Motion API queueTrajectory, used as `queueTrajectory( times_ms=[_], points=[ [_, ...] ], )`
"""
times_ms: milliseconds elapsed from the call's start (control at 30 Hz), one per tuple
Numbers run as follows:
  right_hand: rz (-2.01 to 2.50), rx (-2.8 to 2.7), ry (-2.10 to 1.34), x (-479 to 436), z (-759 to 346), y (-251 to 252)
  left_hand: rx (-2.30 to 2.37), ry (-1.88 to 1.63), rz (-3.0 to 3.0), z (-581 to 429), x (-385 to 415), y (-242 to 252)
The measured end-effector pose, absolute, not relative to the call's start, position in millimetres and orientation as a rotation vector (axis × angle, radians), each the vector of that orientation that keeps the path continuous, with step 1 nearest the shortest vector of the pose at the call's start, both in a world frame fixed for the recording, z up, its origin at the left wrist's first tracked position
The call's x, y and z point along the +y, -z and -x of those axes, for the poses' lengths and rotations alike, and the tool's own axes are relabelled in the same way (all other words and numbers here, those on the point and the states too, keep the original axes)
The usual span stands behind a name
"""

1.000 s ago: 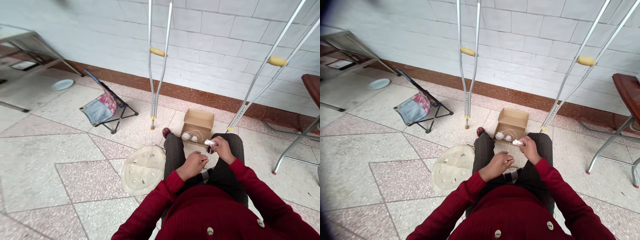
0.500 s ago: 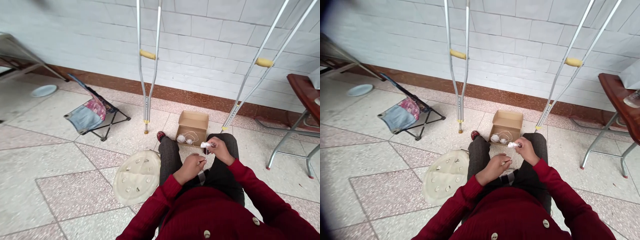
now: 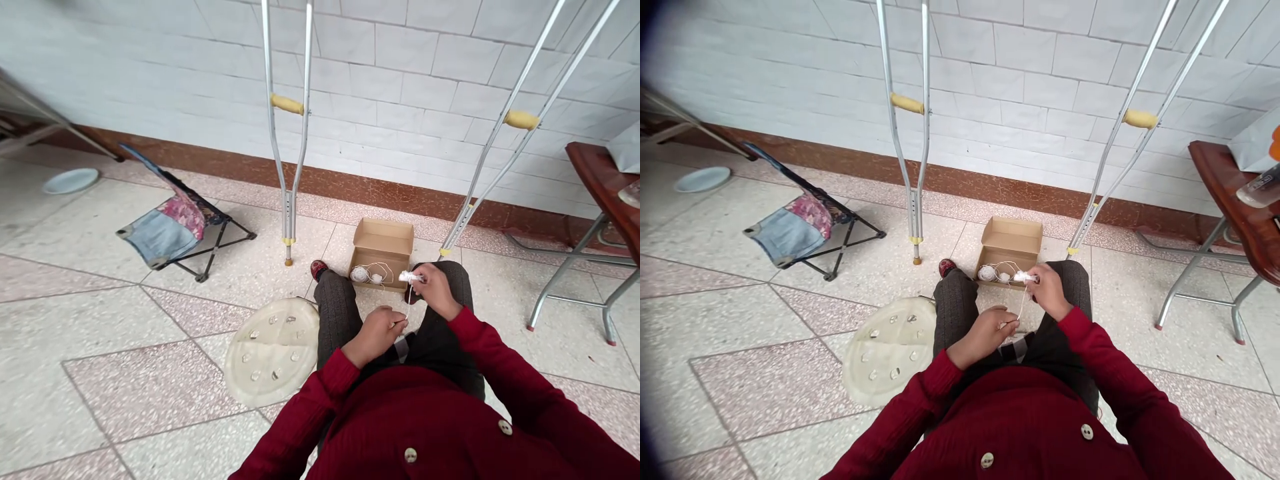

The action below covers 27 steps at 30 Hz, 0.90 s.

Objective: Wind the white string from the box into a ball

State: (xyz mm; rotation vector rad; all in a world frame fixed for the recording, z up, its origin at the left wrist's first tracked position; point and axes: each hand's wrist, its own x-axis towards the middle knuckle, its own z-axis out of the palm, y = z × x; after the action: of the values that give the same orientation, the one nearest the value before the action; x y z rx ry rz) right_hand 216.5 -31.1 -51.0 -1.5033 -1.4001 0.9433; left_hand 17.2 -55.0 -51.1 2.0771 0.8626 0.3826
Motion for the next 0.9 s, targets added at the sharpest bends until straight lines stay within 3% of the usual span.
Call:
queueTrajectory(
  times_ms=[100,267,467,633,800,900],
  points=[
    [1.439,-1.705,-0.951,-49.2,-205.5,73.9,0.925,-0.486,-2.210,-2.5,-43.0,41.3],
    [1.179,-1.514,-1.468,-88.8,-188.6,53.3,1.004,-0.552,-2.163,12.5,-21.7,41.7],
    [1.311,-1.178,-1.241,-45.8,-209.2,39.3,0.963,-0.444,-2.080,-20.9,-45.4,52.6],
    [1.396,-1.517,-1.115,-46.8,-207.6,69.6,0.975,-0.442,-2.341,-12.5,-39.9,45.1],
    [1.174,-1.441,-1.538,-79.3,-195.8,47.8,0.931,-0.540,-2.280,5.0,-22.7,36.3],
    [1.114,-1.225,-1.563,-70.9,-199.9,26.3,0.921,-0.532,-2.070,-3.8,-29.1,38.9]
  ],
)
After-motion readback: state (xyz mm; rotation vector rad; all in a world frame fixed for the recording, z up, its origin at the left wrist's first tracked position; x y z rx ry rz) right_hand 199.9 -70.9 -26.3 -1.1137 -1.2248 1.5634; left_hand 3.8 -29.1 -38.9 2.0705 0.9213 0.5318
